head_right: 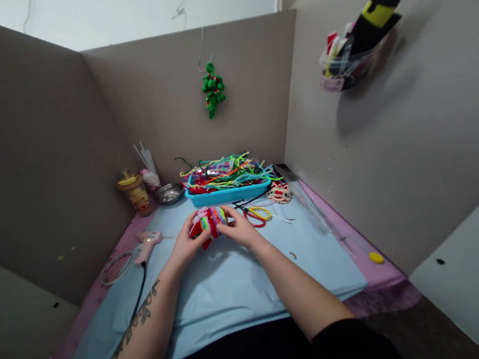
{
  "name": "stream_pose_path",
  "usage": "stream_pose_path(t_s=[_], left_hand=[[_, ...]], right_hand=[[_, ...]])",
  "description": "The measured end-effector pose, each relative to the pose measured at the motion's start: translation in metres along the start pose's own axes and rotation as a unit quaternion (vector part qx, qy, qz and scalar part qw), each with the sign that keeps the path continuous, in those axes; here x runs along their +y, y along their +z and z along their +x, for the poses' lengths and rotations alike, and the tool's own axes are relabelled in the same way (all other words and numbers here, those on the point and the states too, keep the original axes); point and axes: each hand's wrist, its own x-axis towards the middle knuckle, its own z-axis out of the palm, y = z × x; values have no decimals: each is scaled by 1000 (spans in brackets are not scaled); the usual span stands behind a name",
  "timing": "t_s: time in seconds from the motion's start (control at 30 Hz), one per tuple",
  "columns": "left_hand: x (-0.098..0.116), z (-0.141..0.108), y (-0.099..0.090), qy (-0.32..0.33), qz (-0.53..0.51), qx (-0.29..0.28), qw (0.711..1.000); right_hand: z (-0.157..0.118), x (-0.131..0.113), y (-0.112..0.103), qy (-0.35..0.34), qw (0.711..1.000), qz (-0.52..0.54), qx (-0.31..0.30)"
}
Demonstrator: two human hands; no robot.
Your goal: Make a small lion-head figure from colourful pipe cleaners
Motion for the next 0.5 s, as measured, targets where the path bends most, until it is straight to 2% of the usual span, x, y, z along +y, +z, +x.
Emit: stream_pose_path(t_s=[0.23, 0.5], left_hand=[[6, -2, -2, 6, 10, -5, 1000], [9, -1, -3, 4, -11, -10, 1000]], right_hand=[[0, 1, 1, -41, 998, -36, 17], [0, 3, -1, -46, 998, -50, 14]])
